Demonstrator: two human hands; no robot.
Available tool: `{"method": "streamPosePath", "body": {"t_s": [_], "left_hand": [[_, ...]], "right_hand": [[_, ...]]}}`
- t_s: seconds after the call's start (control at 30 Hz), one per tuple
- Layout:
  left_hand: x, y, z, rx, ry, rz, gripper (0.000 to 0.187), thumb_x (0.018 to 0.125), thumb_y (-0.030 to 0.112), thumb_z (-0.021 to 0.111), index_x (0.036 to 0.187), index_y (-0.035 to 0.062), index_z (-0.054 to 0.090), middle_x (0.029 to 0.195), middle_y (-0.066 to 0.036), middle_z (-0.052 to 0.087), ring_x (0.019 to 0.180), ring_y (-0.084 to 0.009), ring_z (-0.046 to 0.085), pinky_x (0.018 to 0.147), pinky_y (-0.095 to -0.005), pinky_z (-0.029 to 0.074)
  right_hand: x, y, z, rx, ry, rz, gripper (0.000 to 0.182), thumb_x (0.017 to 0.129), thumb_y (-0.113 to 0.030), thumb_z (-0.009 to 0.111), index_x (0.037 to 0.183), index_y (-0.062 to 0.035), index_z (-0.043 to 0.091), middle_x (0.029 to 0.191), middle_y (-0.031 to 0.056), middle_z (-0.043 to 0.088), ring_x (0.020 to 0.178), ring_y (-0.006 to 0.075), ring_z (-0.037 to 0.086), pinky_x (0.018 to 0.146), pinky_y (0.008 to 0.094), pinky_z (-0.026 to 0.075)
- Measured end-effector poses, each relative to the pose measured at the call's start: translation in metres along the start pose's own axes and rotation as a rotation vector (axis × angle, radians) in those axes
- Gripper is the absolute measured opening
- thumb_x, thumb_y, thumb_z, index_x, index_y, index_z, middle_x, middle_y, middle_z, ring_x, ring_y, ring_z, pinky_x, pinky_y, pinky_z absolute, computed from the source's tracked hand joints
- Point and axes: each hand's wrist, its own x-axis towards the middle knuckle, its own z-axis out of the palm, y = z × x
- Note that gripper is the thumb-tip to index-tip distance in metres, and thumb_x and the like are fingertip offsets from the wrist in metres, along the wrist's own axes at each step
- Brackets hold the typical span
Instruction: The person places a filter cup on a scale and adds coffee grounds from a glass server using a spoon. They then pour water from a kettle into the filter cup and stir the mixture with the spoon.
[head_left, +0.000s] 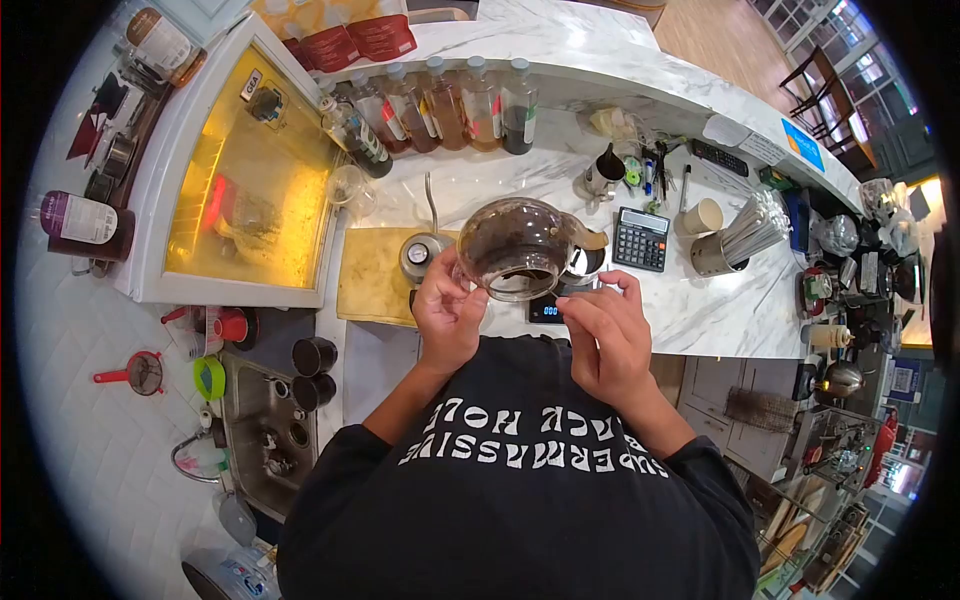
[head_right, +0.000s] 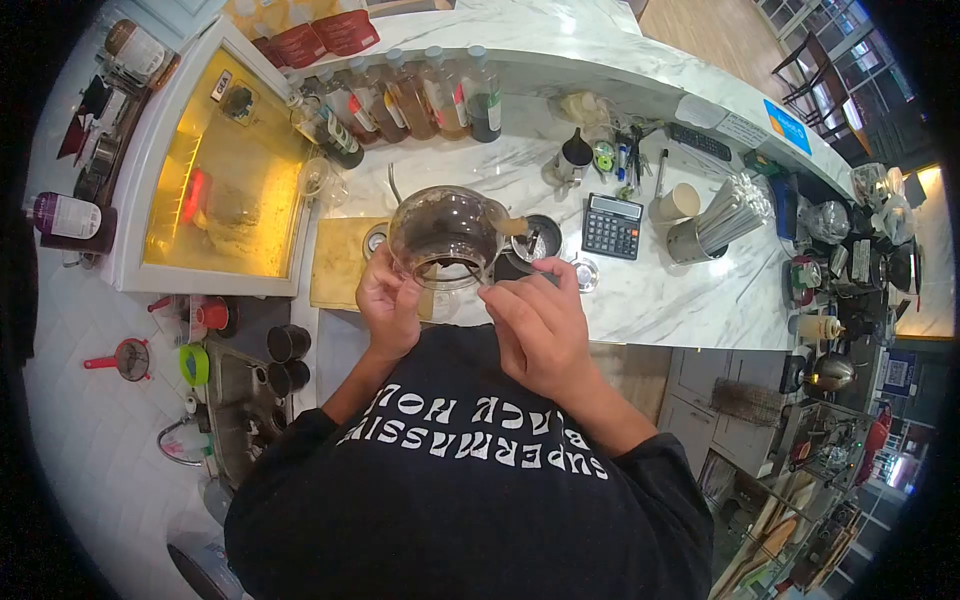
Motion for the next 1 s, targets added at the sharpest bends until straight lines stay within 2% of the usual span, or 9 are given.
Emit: {"method": "streamPosePath", "body": {"t_s": [0.4,0.6,0.7,0.77,0.8,0.87,0.9,0.97,1.0], "left_hand": [[-0.02,-0.001,-0.001,0.017,-0.013,0.014,0.023,0.094,-0.002,0.068,0.095,0.0062,0.046,0.145,-0.025,0.047,0.13,-0.0276,0.054,0.109,-0.0431,0.044],[-0.023,-0.002,0.0,0.062,0.057,-0.006,0.024,0.094,-0.001,0.068,0.093,0.005,0.045,0.144,-0.028,0.049,0.126,-0.0305,0.06,0.104,-0.0443,0.051],[-0.023,-0.004,-0.002,0.064,0.074,0.008,0.025,0.093,-0.001,0.069,0.093,0.0048,0.045,0.143,-0.028,0.05,0.125,-0.031,0.061,0.104,-0.0445,0.051],[-0.023,-0.004,-0.002,0.075,0.075,0.012,0.025,0.093,-0.001,0.069,0.092,0.0047,0.045,0.143,-0.028,0.05,0.125,-0.031,0.061,0.104,-0.0442,0.051],[-0.023,-0.004,-0.002,0.086,0.075,0.009,0.026,0.093,-0.001,0.07,0.091,0.0046,0.045,0.143,-0.028,0.05,0.125,-0.031,0.061,0.104,-0.0439,0.051],[-0.025,-0.006,-0.001,0.072,0.092,-0.001,0.026,0.093,-0.001,0.07,0.09,0.0042,0.045,0.143,-0.028,0.05,0.125,-0.0308,0.061,0.104,-0.0432,0.051],[-0.025,-0.006,0.0,0.058,0.105,-0.015,0.026,0.092,-0.001,0.071,0.089,0.0039,0.046,0.143,-0.028,0.05,0.125,-0.0307,0.061,0.104,-0.0424,0.05],[-0.024,-0.006,0.0,0.053,0.09,-0.045,0.026,0.092,-0.001,0.071,0.088,0.0035,0.046,0.143,-0.028,0.051,0.124,-0.0301,0.062,0.104,-0.0418,0.05],[-0.024,-0.006,0.0,0.048,0.071,-0.077,0.026,0.092,-0.002,0.071,0.088,0.0032,0.046,0.143,-0.027,0.051,0.124,-0.0295,0.062,0.105,-0.0411,0.05]], "right_hand": [[-0.023,-0.011,0.006,-0.059,-0.061,0.032,0.041,0.076,0.01,0.072,0.114,-0.0033,0.065,0.093,0.0074,0.068,0.076,0.0233,0.064,0.094,0.0482,0.045],[-0.029,-0.012,0.017,-0.028,-0.061,0.083,0.035,0.081,0.009,0.072,0.113,-0.0021,0.065,0.088,0.0083,0.069,0.071,0.0233,0.065,0.095,0.049,0.049],[-0.029,-0.011,0.021,0.042,-0.043,0.146,0.028,0.086,0.007,0.069,0.112,-0.0004,0.066,0.084,0.0089,0.07,0.071,0.0241,0.068,0.095,0.0484,0.051],[-0.029,-0.012,0.023,0.17,-0.02,0.308,0.019,0.095,0.001,0.065,0.114,0.0021,0.065,0.084,0.0088,0.073,0.075,0.0208,0.072,0.09,0.0422,0.054],[-0.03,-0.014,0.024,0.171,-0.022,0.303,0.019,0.095,0.001,0.065,0.114,0.0021,0.065,0.084,0.0088,0.073,0.075,0.0208,0.072,0.09,0.0422,0.054],[-0.032,-0.018,0.025,0.533,0.039,0.787,0.019,0.102,-0.006,0.06,0.117,0.0043,0.065,0.092,0.0115,0.075,0.079,0.0177,0.073,0.082,0.034,0.057],[-0.031,-0.017,0.026,0.534,0.036,0.784,0.019,0.102,-0.006,0.06,0.117,0.0043,0.065,0.092,0.0115,0.075,0.079,0.0177,0.073,0.082,0.034,0.057],[-0.028,-0.014,0.027,0.817,0.209,0.888,0.022,0.105,-0.009,0.057,0.121,0.0049,0.064,0.096,0.0154,0.074,0.081,0.0178,0.073,0.077,0.0287,0.057],[-0.027,-0.012,0.026,0.798,0.214,0.907,0.024,0.106,-0.009,0.055,0.124,0.0057,0.063,0.098,0.0182,0.073,0.08,0.0194,0.072,0.077,0.0302,0.057]]}}
